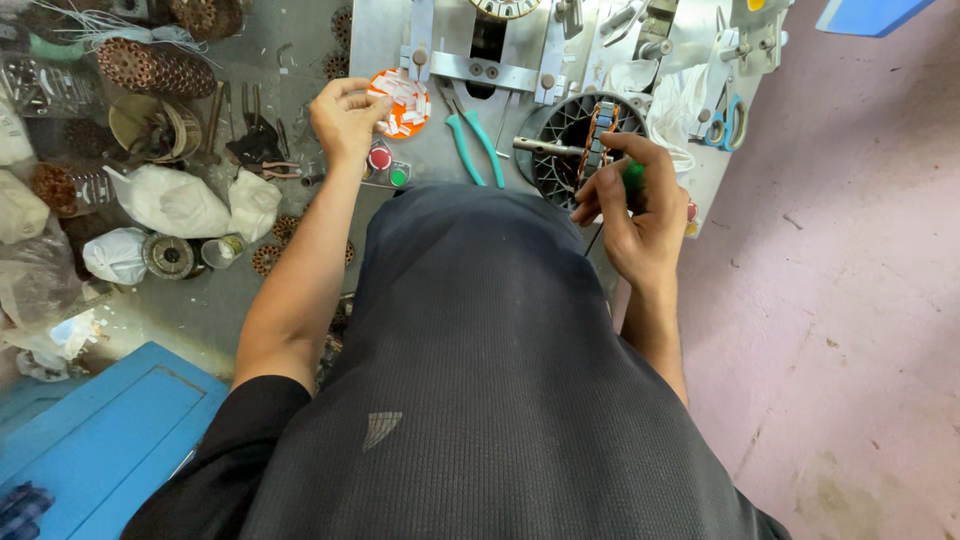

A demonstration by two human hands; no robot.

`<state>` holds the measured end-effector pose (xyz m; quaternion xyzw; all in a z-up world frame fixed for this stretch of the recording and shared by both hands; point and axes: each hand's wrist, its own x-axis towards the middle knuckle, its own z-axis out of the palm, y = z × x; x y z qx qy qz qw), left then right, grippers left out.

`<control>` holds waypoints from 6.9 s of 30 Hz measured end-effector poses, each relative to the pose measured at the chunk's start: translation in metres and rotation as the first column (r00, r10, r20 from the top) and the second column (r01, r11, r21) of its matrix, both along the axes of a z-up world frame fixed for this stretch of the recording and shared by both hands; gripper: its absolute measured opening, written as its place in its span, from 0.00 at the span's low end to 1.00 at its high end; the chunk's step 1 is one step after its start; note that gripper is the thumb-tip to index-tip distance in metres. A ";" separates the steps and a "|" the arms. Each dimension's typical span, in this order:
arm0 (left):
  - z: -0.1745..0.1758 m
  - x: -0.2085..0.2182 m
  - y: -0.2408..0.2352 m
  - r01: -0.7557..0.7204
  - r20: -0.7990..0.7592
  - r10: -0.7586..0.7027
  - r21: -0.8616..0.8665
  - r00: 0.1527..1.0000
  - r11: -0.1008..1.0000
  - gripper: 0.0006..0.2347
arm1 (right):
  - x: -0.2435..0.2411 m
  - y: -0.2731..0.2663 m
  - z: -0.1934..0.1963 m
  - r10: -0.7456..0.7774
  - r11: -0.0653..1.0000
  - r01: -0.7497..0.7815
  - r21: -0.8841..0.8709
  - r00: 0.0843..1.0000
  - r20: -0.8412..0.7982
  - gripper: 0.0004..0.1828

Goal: The person works on an electric fan motor by hand and using a screwdriver to arrange internal wiring and components.

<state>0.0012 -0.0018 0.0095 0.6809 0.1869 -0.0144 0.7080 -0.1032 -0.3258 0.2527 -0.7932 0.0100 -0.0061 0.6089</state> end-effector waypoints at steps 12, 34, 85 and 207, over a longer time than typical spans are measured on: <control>0.158 -0.037 -0.103 0.408 0.320 -0.257 -0.640 0.912 0.651 0.13 | 0.014 0.033 0.016 0.057 0.993 -0.055 0.104 0.998 -0.024 0.12; 0.208 -0.033 -0.135 0.675 0.436 -0.679 0.195 0.590 0.712 0.05 | 0.010 0.016 -0.004 0.001 0.935 0.071 -0.348 0.979 0.202 0.09; 0.103 0.024 -0.136 0.290 0.306 -0.347 0.218 0.886 0.932 0.23 | -0.008 -0.025 -0.011 -0.183 0.857 0.252 -0.450 0.964 0.192 0.08; 0.113 0.021 -0.169 0.927 0.649 -0.662 -0.250 0.375 0.280 0.19 | 0.051 -0.066 -0.019 0.011 0.999 0.004 0.032 0.884 -0.468 0.08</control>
